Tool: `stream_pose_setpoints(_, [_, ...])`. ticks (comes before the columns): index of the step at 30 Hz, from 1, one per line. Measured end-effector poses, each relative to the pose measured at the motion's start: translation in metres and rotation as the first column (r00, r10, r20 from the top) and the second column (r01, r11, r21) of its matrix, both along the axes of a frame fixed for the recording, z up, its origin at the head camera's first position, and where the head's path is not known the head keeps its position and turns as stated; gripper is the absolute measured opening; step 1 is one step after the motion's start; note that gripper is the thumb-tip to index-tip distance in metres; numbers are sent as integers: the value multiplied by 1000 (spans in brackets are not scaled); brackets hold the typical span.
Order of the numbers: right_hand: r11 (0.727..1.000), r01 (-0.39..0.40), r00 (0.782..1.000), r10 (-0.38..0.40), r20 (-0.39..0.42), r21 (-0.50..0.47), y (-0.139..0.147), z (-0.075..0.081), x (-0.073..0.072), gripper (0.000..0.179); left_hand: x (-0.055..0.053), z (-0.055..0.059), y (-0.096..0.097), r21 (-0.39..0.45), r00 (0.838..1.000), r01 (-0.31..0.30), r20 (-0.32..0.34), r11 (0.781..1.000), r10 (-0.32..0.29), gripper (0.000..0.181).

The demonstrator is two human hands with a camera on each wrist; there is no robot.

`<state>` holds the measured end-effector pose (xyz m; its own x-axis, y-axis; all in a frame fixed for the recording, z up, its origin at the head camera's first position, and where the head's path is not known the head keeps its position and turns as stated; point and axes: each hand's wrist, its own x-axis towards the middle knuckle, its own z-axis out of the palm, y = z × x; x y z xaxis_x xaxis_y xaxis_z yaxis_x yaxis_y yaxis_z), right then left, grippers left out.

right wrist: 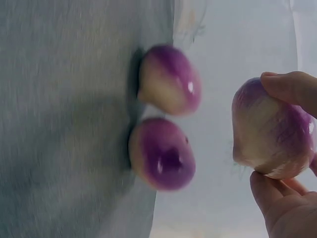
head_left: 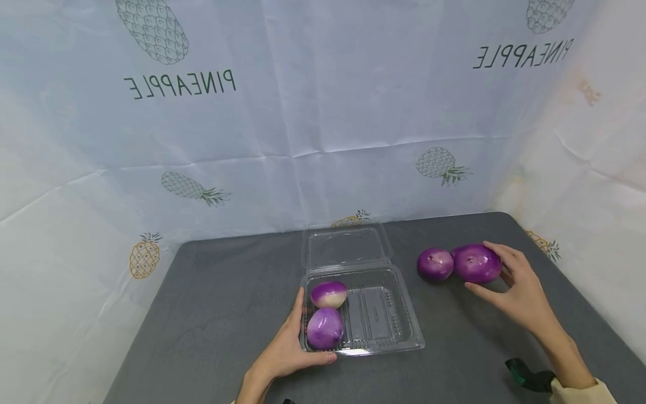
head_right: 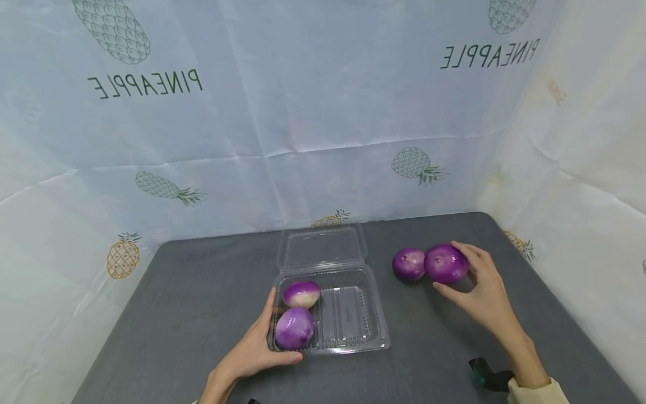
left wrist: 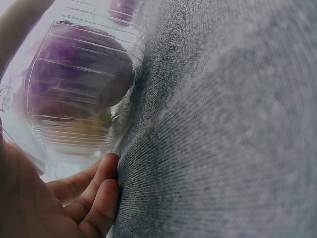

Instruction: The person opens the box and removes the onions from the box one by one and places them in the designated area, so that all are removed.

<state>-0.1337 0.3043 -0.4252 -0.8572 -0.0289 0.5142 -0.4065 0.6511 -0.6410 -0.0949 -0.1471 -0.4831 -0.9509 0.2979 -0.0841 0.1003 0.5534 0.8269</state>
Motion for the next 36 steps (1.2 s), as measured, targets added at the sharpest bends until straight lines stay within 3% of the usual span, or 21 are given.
stream_pose_setpoints(19, [997, 75, 997, -76, 16, 28, 58, -10, -16, 89, 0, 0, 0, -1, 1000, -3, -2, 1000, 3, 145])
stream_pose_setpoints(28, [995, 96, 995, -95, -34, 35, 79, -20, -26, 93, -1, 0, 0, 5, 1000, 0, 0, 1000, 0, 145])
stream_pose_setpoints(36, [987, 111, 993, -115, 23, 113, 88, -33, -34, 89, 0, 0, 0, 4, 1000, 1, -6, 1000, -1, 146])
